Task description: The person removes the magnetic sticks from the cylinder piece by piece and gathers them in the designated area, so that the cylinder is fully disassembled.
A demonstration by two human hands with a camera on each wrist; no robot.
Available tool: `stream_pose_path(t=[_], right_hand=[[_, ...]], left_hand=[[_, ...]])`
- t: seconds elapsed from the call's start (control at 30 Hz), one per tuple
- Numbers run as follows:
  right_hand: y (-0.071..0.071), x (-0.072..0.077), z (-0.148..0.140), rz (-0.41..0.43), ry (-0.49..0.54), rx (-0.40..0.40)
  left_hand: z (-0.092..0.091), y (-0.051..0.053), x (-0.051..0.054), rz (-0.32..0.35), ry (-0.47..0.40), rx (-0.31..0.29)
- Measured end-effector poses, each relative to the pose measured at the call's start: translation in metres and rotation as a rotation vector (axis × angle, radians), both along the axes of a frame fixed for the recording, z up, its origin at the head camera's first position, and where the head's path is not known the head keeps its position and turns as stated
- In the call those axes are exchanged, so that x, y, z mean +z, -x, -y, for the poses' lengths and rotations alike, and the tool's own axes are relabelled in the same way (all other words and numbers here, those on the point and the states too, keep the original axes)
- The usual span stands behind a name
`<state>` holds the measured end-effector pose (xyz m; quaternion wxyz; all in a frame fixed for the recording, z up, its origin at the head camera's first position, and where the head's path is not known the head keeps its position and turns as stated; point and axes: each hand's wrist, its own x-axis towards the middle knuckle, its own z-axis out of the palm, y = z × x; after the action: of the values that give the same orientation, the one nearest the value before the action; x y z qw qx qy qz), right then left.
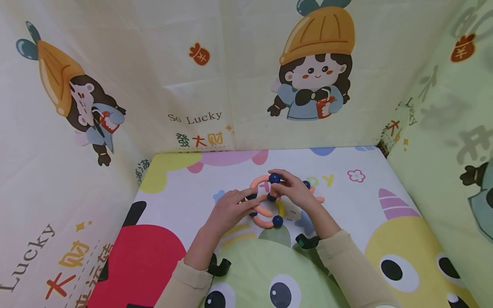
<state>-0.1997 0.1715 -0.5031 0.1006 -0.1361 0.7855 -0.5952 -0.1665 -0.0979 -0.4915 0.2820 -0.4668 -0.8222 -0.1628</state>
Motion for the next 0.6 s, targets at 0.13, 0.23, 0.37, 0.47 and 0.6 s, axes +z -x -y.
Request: stream_pose_path(t=[0.13,0.23,0.37,0.47,0.6], right_hand=[[0.0,0.0,0.0,0.001,-0.004,0.001],[0.0,0.0,0.0,0.005,-0.007,-0.002],[-0.001,0.001,-0.001,0.018,-0.01,-0.01],[-0.001,0.001,-0.001,0.026,-0.006,-0.007],[0.0,0.0,0.0,0.027,0.016,0.007]], left_hand=[[0.002,-0.002,-0.002,-0.003,-0.039,-0.01],[0.006,-0.005,-0.004,0.004,-0.074,-0.011],[0.016,-0.008,-0.006,0.043,-0.095,0.008],[0.027,-0.007,-0.01,0.08,-0.08,0.041],[0.046,-0.005,-0.021,0.146,-0.051,0.104]])
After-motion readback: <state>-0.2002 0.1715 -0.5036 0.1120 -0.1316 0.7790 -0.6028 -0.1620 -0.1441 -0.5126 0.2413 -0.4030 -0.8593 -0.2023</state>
